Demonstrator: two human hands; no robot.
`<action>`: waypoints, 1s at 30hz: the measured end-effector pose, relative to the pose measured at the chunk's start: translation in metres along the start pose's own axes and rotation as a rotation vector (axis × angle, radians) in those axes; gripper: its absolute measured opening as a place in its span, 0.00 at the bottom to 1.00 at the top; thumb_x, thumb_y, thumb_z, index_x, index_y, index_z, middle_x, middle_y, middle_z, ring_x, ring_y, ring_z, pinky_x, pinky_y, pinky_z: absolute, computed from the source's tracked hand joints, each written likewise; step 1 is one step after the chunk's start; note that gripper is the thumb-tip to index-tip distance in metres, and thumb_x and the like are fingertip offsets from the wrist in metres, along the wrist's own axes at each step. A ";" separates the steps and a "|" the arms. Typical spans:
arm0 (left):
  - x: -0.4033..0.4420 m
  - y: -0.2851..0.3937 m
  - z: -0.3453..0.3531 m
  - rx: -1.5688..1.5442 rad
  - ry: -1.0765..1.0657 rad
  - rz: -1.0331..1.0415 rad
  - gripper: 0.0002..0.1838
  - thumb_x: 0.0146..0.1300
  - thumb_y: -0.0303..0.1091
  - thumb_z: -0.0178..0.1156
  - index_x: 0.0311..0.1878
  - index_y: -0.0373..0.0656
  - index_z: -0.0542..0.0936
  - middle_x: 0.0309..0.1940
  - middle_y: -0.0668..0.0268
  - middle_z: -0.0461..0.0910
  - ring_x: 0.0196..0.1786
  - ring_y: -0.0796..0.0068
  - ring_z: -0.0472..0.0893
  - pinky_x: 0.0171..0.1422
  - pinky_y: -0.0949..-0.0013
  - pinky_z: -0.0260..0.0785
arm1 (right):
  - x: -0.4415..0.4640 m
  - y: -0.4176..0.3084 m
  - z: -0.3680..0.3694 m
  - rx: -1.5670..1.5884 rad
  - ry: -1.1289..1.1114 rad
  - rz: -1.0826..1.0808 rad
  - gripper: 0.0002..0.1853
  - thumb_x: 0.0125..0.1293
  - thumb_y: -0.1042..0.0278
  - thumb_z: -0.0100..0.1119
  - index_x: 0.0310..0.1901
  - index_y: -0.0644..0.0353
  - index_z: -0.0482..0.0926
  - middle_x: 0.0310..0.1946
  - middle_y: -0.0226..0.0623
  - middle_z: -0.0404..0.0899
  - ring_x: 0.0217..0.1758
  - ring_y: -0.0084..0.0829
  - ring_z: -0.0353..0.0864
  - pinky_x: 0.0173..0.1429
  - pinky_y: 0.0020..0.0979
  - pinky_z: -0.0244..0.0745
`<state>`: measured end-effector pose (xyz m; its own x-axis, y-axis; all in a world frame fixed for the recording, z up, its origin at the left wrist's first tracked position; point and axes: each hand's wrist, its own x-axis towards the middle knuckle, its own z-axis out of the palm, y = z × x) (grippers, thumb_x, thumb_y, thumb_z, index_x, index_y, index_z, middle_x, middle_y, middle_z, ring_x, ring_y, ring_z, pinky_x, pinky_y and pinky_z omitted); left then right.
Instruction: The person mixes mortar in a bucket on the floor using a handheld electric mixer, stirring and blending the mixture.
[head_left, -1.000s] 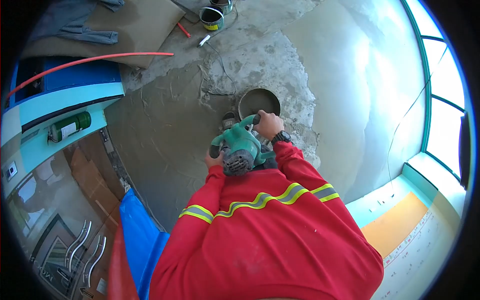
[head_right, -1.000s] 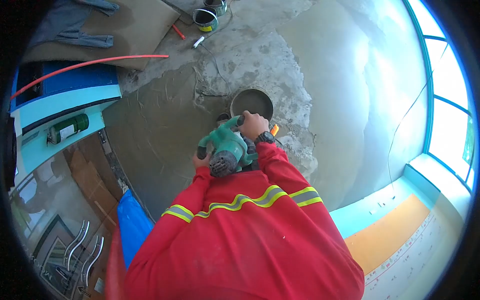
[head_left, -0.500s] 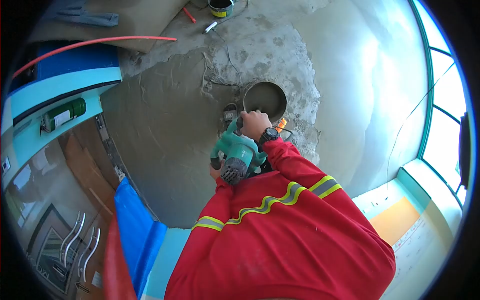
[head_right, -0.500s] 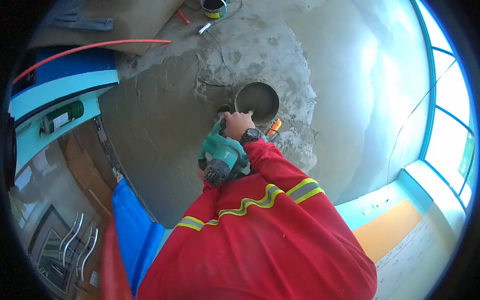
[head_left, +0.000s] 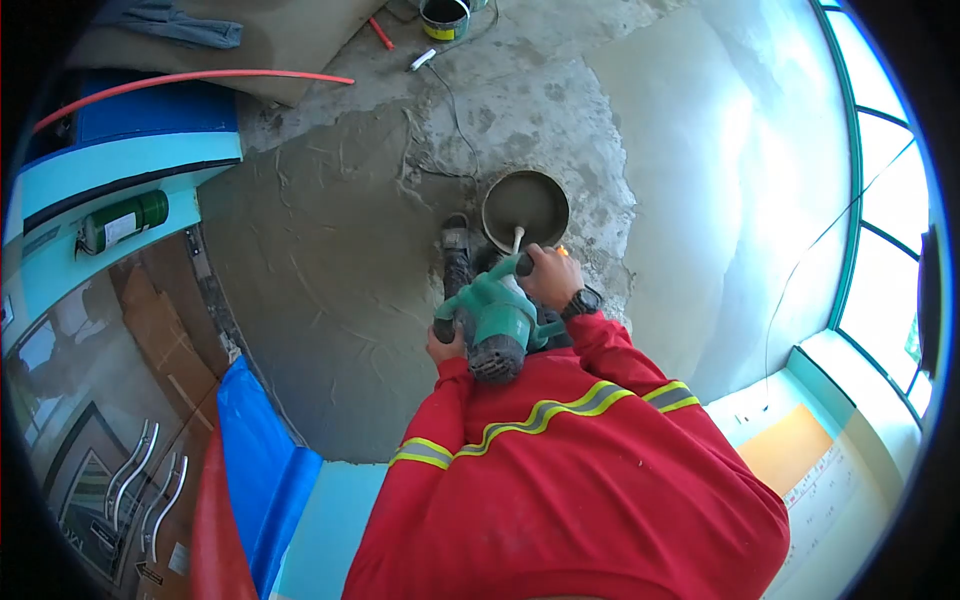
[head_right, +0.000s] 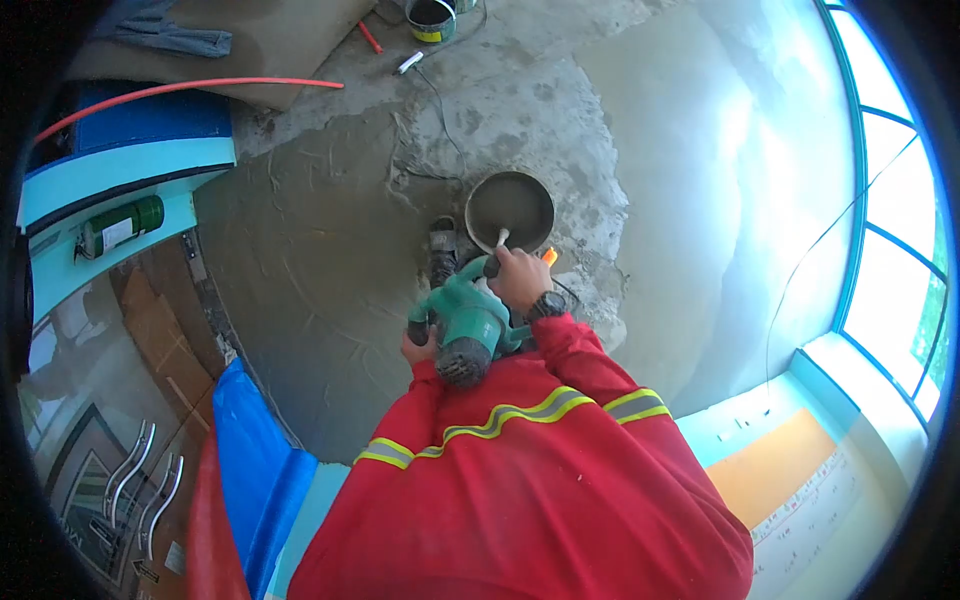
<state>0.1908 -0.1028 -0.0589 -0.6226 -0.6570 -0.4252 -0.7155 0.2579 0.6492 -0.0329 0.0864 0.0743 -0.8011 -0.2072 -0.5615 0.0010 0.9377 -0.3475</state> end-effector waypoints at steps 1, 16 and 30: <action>0.000 0.008 -0.002 -0.021 -0.018 -0.026 0.21 0.43 0.41 0.70 0.36 0.39 0.75 0.24 0.56 0.80 0.30 0.54 0.81 0.37 0.57 0.71 | -0.004 0.001 0.000 0.007 -0.021 0.022 0.20 0.47 0.56 0.60 0.41 0.57 0.76 0.33 0.45 0.79 0.37 0.47 0.80 0.40 0.45 0.74; -0.059 0.037 0.018 0.000 -0.108 0.085 0.26 0.46 0.44 0.68 0.45 0.38 0.74 0.33 0.48 0.79 0.38 0.45 0.79 0.43 0.54 0.71 | -0.060 0.092 0.011 0.126 0.169 0.036 0.21 0.43 0.59 0.66 0.40 0.57 0.79 0.29 0.44 0.80 0.34 0.47 0.80 0.39 0.42 0.75; -0.041 0.092 0.019 0.283 -0.561 0.364 0.27 0.46 0.41 0.68 0.48 0.41 0.71 0.36 0.47 0.78 0.42 0.45 0.78 0.44 0.54 0.72 | -0.120 0.158 0.041 0.340 0.425 0.212 0.20 0.39 0.62 0.67 0.37 0.57 0.78 0.29 0.41 0.80 0.32 0.44 0.80 0.37 0.39 0.75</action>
<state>0.1443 -0.0388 0.0063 -0.8514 -0.0523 -0.5219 -0.4395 0.6141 0.6555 0.0873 0.2482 0.0560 -0.9322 0.1708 -0.3190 0.3232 0.7895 -0.5218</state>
